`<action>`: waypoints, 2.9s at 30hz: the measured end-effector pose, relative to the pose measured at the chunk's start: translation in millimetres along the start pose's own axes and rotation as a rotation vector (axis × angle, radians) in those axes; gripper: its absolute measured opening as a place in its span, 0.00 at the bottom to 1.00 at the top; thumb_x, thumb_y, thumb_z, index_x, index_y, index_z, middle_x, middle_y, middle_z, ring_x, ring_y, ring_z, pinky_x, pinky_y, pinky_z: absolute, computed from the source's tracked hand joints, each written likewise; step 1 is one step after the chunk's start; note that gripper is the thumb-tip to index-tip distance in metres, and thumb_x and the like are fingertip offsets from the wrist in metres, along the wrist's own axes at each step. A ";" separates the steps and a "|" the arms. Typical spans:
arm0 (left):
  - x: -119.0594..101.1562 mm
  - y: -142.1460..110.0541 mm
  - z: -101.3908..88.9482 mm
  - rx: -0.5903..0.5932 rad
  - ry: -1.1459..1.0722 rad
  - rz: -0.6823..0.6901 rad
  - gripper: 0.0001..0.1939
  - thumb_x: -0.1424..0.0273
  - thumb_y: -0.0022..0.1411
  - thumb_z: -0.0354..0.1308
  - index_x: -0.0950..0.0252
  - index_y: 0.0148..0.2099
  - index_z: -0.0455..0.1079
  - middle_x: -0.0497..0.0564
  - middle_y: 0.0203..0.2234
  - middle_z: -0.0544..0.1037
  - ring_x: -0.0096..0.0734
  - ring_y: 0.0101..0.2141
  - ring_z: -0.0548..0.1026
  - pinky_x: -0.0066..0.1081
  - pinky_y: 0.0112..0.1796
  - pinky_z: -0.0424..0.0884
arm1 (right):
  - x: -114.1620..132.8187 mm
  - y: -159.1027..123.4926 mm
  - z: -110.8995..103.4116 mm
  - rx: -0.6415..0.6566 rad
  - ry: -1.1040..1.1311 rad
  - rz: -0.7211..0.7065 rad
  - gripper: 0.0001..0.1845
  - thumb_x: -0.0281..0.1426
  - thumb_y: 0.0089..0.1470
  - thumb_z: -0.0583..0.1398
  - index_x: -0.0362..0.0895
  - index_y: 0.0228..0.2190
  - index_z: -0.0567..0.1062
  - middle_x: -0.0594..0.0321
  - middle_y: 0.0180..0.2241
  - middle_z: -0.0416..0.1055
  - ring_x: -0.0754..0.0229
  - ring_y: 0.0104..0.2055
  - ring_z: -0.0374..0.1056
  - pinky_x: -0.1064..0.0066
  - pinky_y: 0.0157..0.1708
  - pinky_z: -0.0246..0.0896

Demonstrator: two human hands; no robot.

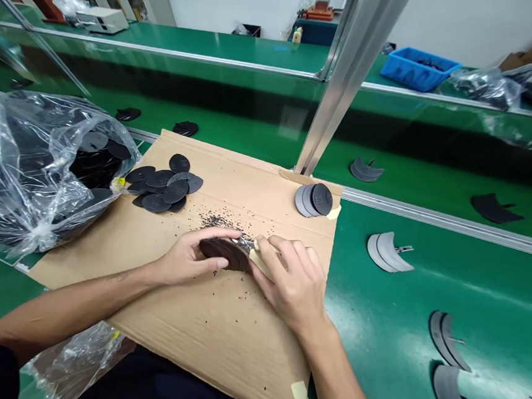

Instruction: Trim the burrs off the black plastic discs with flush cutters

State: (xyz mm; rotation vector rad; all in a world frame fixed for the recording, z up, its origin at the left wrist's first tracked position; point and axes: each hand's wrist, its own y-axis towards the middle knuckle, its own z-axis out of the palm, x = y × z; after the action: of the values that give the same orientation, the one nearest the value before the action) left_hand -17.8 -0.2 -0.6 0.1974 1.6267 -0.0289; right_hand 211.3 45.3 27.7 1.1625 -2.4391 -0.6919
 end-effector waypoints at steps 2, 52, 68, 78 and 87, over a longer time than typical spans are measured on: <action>3.3 2.0 0.1 -0.088 -0.021 -0.072 0.24 0.68 0.57 0.68 0.62 0.56 0.72 0.56 0.52 0.78 0.41 0.52 0.76 0.40 0.55 0.71 | -0.7 -0.3 0.7 0.021 -0.024 0.041 0.13 0.35 0.62 0.60 0.45 0.47 0.74 0.56 0.38 0.77 0.55 0.38 0.68 0.64 0.34 0.56; -12.6 307.5 171.5 0.185 1.027 0.145 0.18 0.63 0.69 0.58 0.66 0.57 0.68 0.57 0.52 0.73 0.39 0.48 0.76 0.44 0.48 0.76 | -7.8 -24.3 15.4 0.203 -0.258 0.322 0.27 0.52 0.57 0.60 0.39 0.34 0.80 0.52 0.35 0.74 0.48 0.44 0.69 0.58 0.46 0.66; -53.5 105.2 46.2 0.419 0.568 0.638 0.05 0.74 0.67 0.54 0.64 0.37 0.68 0.54 0.37 0.73 0.34 0.41 0.74 0.35 0.45 0.73 | -22.4 -4.6 -11.6 -0.242 0.479 0.529 0.16 0.39 0.63 0.56 0.44 0.48 0.72 0.51 0.43 0.76 0.48 0.43 0.74 0.58 0.43 0.70; -50.3 71.4 -97.6 -0.039 1.402 -0.092 0.09 0.64 0.65 0.58 0.65 0.42 0.66 0.60 0.42 0.77 0.48 0.47 0.75 0.41 0.49 0.70 | 0.5 2.2 -3.5 -0.039 0.787 0.688 0.15 0.46 0.63 0.53 0.47 0.38 0.69 0.63 0.25 0.73 0.59 0.23 0.69 0.68 0.25 0.61; -14.2 52.0 -129.4 -0.156 1.324 -0.244 0.17 0.63 0.56 0.66 0.62 0.42 0.64 0.53 0.34 0.77 0.45 0.38 0.78 0.37 0.39 0.70 | -1.8 4.8 7.0 0.020 1.169 0.865 0.28 0.48 0.51 0.65 0.43 0.46 0.68 0.62 0.29 0.73 0.61 0.21 0.69 0.68 0.21 0.67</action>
State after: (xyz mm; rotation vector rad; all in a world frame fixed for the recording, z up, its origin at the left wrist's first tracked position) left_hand -137.3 67.4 27.5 -0.1623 2.9513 0.0562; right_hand 206.0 51.2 24.4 0.2199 -1.6006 0.2556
